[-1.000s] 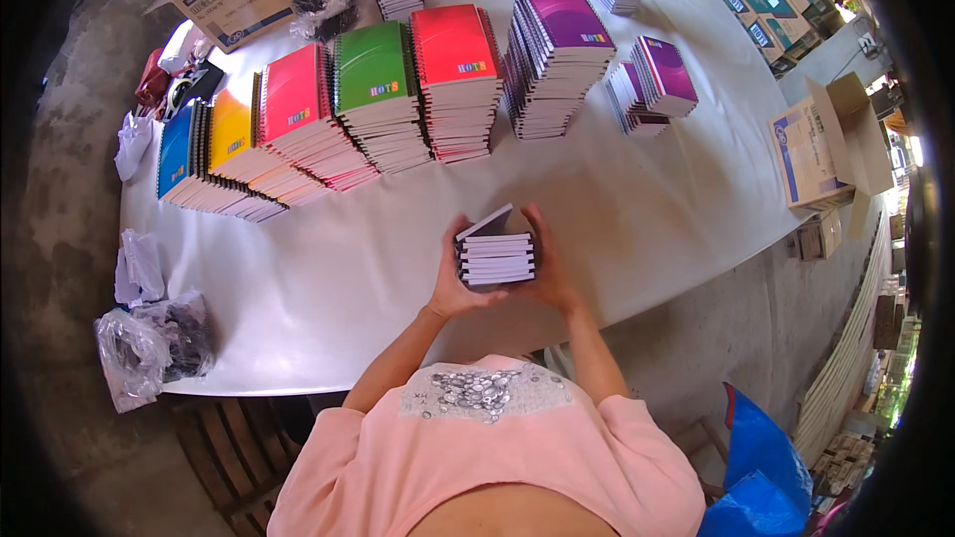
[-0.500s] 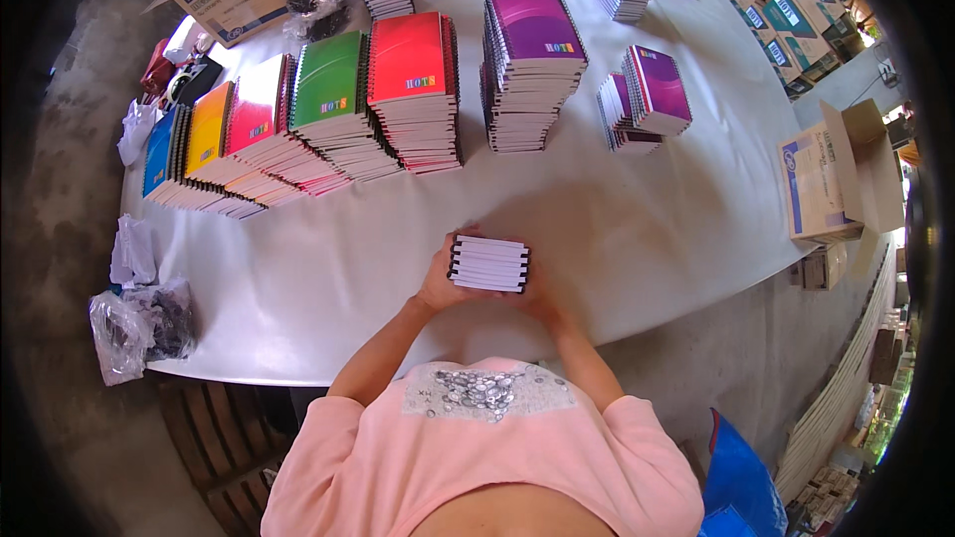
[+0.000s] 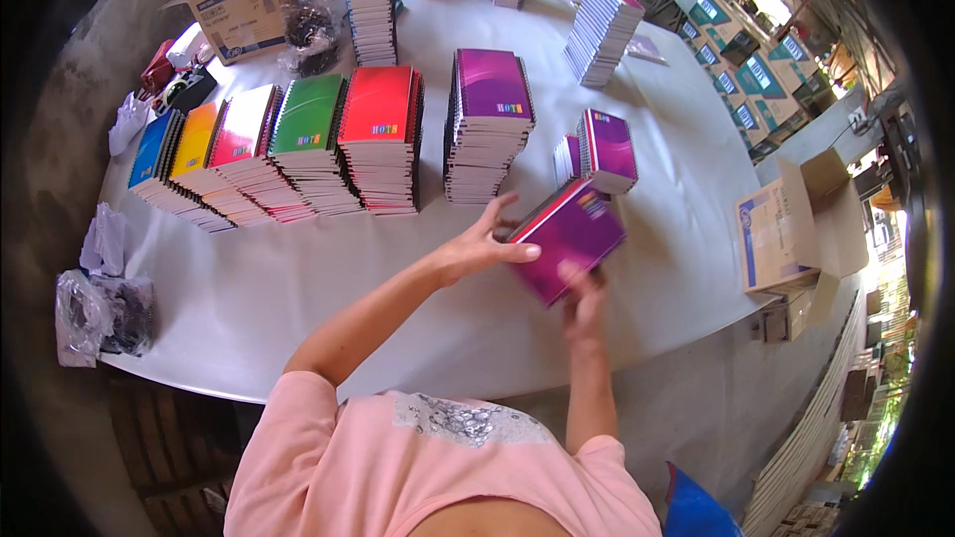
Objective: The person sorts and stacks colorful spiral-bound booklets by picking them up and placing them into organized piles on a table.
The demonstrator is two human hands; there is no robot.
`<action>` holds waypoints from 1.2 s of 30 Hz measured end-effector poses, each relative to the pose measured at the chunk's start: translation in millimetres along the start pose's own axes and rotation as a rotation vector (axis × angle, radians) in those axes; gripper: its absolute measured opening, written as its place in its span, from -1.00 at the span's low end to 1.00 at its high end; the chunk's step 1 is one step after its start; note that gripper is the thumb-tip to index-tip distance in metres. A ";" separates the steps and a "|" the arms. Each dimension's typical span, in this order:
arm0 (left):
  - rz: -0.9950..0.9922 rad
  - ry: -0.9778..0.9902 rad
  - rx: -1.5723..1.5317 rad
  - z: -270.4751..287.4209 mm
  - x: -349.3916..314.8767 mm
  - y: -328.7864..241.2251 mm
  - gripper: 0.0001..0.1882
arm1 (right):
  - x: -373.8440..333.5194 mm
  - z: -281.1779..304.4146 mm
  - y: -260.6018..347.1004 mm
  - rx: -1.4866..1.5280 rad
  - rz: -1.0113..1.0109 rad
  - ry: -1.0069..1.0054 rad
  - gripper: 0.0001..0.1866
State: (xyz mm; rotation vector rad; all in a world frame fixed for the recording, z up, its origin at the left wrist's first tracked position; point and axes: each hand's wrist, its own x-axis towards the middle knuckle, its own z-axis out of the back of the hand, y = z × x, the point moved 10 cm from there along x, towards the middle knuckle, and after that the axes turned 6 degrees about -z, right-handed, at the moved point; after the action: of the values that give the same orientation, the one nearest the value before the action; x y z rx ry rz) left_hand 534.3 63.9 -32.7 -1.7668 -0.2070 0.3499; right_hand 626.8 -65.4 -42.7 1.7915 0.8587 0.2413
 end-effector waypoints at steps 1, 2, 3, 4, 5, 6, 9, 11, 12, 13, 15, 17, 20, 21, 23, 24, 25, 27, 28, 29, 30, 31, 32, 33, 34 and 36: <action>-0.017 -0.012 -0.005 -4.0 2.4 -6.2 0.12 | 16.9 -0.1 22.4 0.057 0.021 -0.004 -0.50; -0.017 -0.076 -0.027 -4.6 5.4 -9.1 0.09 | 35.4 2.3 46.9 0.113 0.046 -0.018 -0.53; -0.015 -0.134 -0.051 -5.3 5.6 -11.1 0.06 | 54.5 4.0 68.9 0.146 0.058 -0.038 -0.53; -0.025 -0.131 -0.059 -8.8 4.3 -10.1 0.06 | 73.5 4.4 87.0 0.181 0.067 -0.057 -0.53; 0.023 -0.101 -0.072 -12.7 0.3 -1.2 0.04 | 89.7 5.0 99.2 0.164 0.064 -0.115 -0.51; 0.070 -0.068 -0.087 -16.4 -3.9 8.3 0.02 | 103.5 5.6 110.5 0.144 0.063 -0.174 -0.49; 0.068 -0.102 -0.056 2.4 -25.7 23.3 -0.11 | 153.0 19.3 121.6 0.145 0.051 -0.238 -0.54; 0.049 -0.197 -0.070 35.0 -48.2 38.8 -0.23 | 173.0 16.2 116.6 0.137 0.027 -0.203 -0.56; 0.035 -0.253 -0.078 55.0 -62.3 47.9 -0.29 | 181.0 11.2 112.4 0.143 -0.002 -0.180 -0.58; 0.030 -0.321 -0.083 74.8 -79.1 54.6 -0.32 | 185.3 10.3 107.3 0.097 -0.037 -0.193 -0.46; 0.054 -0.436 -0.056 108.6 -115.1 64.9 -0.37 | 194.0 10.6 100.2 0.084 -0.072 -0.201 -0.47; 0.082 -0.488 -0.036 129.1 -149.3 68.4 -0.39 | 203.3 18.3 89.6 0.108 -0.110 -0.252 -0.49; 0.151 -0.586 -0.048 150.8 -190.1 75.9 -0.41 | 209.7 30.7 74.1 0.055 -0.126 -0.337 -0.62; 0.157 -0.629 -0.059 156.1 -201.8 75.8 -0.41 | 211.4 31.5 73.3 0.039 -0.128 -0.335 -0.53; 0.164 -0.671 -0.076 161.9 -217.5 81.9 -0.41 | 217.1 34.0 72.1 0.044 -0.163 -0.352 -0.53; 0.131 -0.699 -0.077 165.1 -223.6 83.6 -0.41 | 219.2 36.6 70.1 0.059 -0.197 -0.370 -0.53; 0.097 -0.725 -0.077 166.8 -229.3 85.1 -0.40 | 221.0 39.2 69.1 0.048 -0.220 -0.382 -0.55; 0.097 -0.731 -0.065 164.5 -238.8 91.4 -0.40 | 223.7 34.5 70.3 0.045 -0.215 -0.403 -0.55; 0.100 -0.733 -0.048 162.8 -243.6 94.6 -0.39 | 223.7 34.2 71.2 0.049 -0.212 -0.427 -0.56; 0.097 -0.741 -0.051 161.9 -249.2 97.5 -0.39 | 225.3 30.5 71.7 0.044 -0.212 -0.420 -0.56; 0.097 -0.723 -0.032 159.3 -253.2 100.3 -0.38 | 225.3 29.3 71.9 0.052 -0.217 -0.431 -0.58; 0.098 -0.705 -0.014 157.3 -256.9 102.4 -0.37 | 225.0 28.6 72.5 0.060 -0.222 -0.443 -0.59; 0.094 -0.714 -0.014 158.7 -262.9 103.2 -0.37 | 227.7 28.9 73.7 0.058 -0.223 -0.434 -0.59; 0.102 -0.706 0.075 160.9 -268.8 101.6 -0.36 | 229.9 32.6 74.5 0.066 -0.228 -0.430 -0.61; 0.110 -0.697 0.165 163.0 -274.4 99.8 -0.36 | 231.7 36.9 75.3 0.074 -0.232 -0.426 -0.63; 0.120 -0.733 0.192 171.2 -290.0 101.0 -0.36 | 231.0 34.4 72.0 0.092 -0.247 -0.408 -0.65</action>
State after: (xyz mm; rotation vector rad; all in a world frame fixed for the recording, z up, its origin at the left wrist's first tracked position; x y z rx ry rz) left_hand 198.5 104.3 -128.6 -1.4005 -0.5661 1.0648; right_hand 842.8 49.0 -47.2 1.7159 0.7928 -0.3188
